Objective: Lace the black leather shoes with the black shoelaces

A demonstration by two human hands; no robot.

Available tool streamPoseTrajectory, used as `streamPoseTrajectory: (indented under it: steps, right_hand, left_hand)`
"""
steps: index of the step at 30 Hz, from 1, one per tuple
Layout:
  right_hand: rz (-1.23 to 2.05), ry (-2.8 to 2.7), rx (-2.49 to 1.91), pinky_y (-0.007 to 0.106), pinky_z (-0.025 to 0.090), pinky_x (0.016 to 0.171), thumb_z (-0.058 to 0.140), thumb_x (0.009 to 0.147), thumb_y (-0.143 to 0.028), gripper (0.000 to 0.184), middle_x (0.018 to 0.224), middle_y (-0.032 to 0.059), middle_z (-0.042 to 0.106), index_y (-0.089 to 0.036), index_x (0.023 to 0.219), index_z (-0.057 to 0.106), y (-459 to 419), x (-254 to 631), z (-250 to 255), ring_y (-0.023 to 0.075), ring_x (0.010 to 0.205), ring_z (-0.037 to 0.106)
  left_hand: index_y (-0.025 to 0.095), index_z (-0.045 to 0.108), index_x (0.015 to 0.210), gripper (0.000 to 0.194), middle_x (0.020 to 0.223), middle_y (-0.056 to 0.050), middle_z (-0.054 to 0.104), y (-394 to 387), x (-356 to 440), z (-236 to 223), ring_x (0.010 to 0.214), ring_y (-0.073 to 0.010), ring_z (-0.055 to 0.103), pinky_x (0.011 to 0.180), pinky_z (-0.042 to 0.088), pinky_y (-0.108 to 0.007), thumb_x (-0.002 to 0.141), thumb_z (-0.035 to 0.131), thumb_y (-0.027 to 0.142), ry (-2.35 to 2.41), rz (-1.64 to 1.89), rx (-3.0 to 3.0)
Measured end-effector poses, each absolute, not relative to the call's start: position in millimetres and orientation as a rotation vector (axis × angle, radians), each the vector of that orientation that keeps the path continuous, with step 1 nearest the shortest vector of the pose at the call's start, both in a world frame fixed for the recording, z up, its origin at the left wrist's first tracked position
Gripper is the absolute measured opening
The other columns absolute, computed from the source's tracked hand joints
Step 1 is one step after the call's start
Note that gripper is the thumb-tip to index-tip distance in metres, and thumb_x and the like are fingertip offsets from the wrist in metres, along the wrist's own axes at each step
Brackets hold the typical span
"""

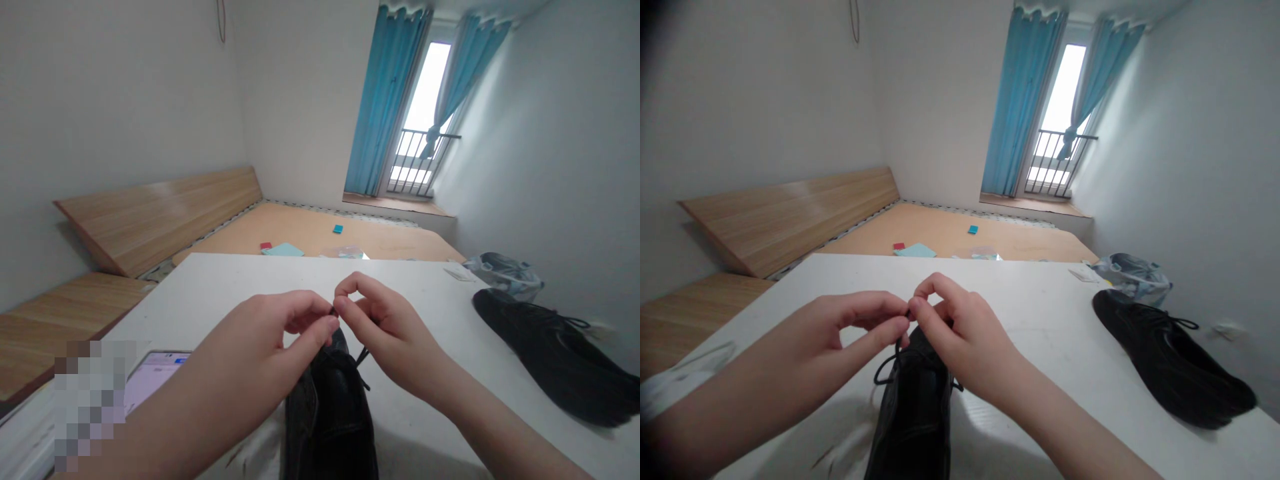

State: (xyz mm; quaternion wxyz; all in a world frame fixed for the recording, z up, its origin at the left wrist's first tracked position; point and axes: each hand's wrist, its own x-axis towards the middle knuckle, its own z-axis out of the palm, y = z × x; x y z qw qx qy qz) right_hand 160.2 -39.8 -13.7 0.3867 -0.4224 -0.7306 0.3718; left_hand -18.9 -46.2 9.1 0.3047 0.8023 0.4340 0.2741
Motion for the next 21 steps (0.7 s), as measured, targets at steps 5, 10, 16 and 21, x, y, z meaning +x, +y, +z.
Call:
streamPoseTrajectory:
  steps: [5, 10, 16, 21]
  right_hand:
    - [1.315, -1.658, -0.959, 0.024, 0.025, 0.05, 0.052, 0.092, -0.045, 0.023, 0.058, -0.0084, 0.036, -0.023, 0.095, 0.048, -39, 160, -10, 0.0104, 0.052, 0.032]
    - [1.628, -1.18, -0.772, 0.022, 0.022, 0.049, 0.061, 0.087, -0.038, 0.023, 0.059, -0.0086, 0.034, -0.022, 0.094, 0.047, -36, 159, -12, 0.0094, 0.051, 0.027]
    - [1.741, -0.759, -0.874, 0.02, 0.019, 0.045, 0.072, 0.075, -0.038, 0.03, 0.058, -0.0083, 0.036, -0.021, 0.083, 0.048, -36, 143, -34, 0.0081, 0.048, 0.025]
    - [1.772, -0.56, -1.01, 0.021, 0.027, 0.048, 0.059, 0.088, -0.036, 0.017, 0.062, -0.0039, 0.046, -0.02, 0.092, 0.054, -43, 134, -38, 0.01, 0.05, 0.035]
  left_hand:
    - [0.023, 0.061, 0.088, 0.01, 0.07, 0.006, 0.072, -40, -19, 3, 0.065, -0.0138, 0.066, 0.057, 0.044, -0.023, 0.089, 0.052, 0.028, 1.16, 0.766, 1.981]
    - [0.025, 0.066, 0.083, 0.012, 0.082, 0.006, 0.073, -42, -17, 2, 0.078, -0.014, 0.067, 0.063, 0.047, -0.023, 0.089, 0.056, 0.028, 1.161, 0.879, 2.096]
    - [0.022, 0.068, 0.096, 0.017, 0.099, 0.0, 0.073, -52, -5, -14, 0.091, -0.0172, 0.065, 0.083, 0.049, -0.03, 0.09, 0.054, 0.014, 0.888, 1.11, 2.612]
    - [0.017, 0.068, 0.094, 0.016, 0.093, -0.005, 0.073, -55, 1, -25, 0.085, -0.0212, 0.065, 0.079, 0.051, -0.035, 0.092, 0.052, 0.014, 0.822, 1.197, 2.791]
